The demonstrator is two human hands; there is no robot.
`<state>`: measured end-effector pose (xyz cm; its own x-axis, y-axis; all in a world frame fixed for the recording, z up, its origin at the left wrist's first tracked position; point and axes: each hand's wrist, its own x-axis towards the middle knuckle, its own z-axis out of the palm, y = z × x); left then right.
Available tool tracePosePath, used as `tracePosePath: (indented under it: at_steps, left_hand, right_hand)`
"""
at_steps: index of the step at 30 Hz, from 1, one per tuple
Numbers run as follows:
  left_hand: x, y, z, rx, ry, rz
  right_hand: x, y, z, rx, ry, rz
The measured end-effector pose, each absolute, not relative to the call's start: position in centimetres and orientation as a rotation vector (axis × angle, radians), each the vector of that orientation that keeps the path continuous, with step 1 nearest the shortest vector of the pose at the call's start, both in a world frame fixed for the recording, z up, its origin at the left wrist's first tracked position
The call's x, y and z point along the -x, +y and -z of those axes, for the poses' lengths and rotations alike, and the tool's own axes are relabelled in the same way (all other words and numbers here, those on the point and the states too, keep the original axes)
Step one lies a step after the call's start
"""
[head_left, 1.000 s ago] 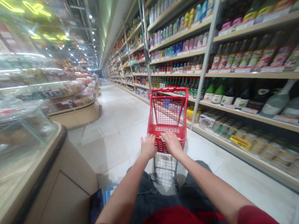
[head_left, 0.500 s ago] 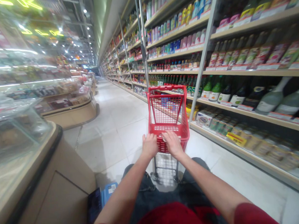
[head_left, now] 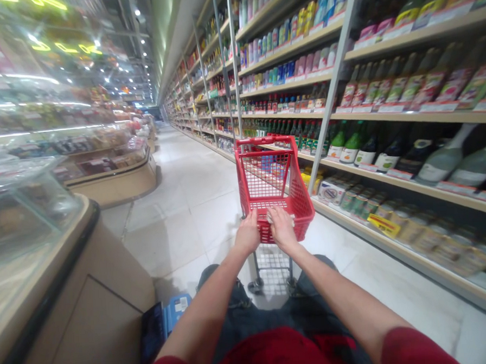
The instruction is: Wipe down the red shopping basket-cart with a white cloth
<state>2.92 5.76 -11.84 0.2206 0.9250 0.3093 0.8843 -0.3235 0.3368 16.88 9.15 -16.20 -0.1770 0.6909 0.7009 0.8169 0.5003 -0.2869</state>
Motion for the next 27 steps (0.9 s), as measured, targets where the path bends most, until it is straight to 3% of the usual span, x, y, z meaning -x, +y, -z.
tracePosePath:
  at_steps: [6,15,23,27]
  left_hand:
    - [-1.7,5.8,11.6,-2.218,1.765,-0.884]
    - [-1.6,5.7,11.3,-2.289,1.743,-0.821]
    - [-1.7,5.8,11.0,-2.203,1.744,-0.784]
    - [-1.6,5.5,10.8,-2.256,1.752,-0.718]
  right_hand:
    - [-12.9,8.6,15.1,1.193,-2.059,0.118]
    - [-21.5,9.0,16.1,1.421,-1.815,0.266]
    - [-14.0,8.4,15.3,1.184,-2.108,0.148]
    - [-15.8,8.2,15.3,1.199,-2.148,0.181]
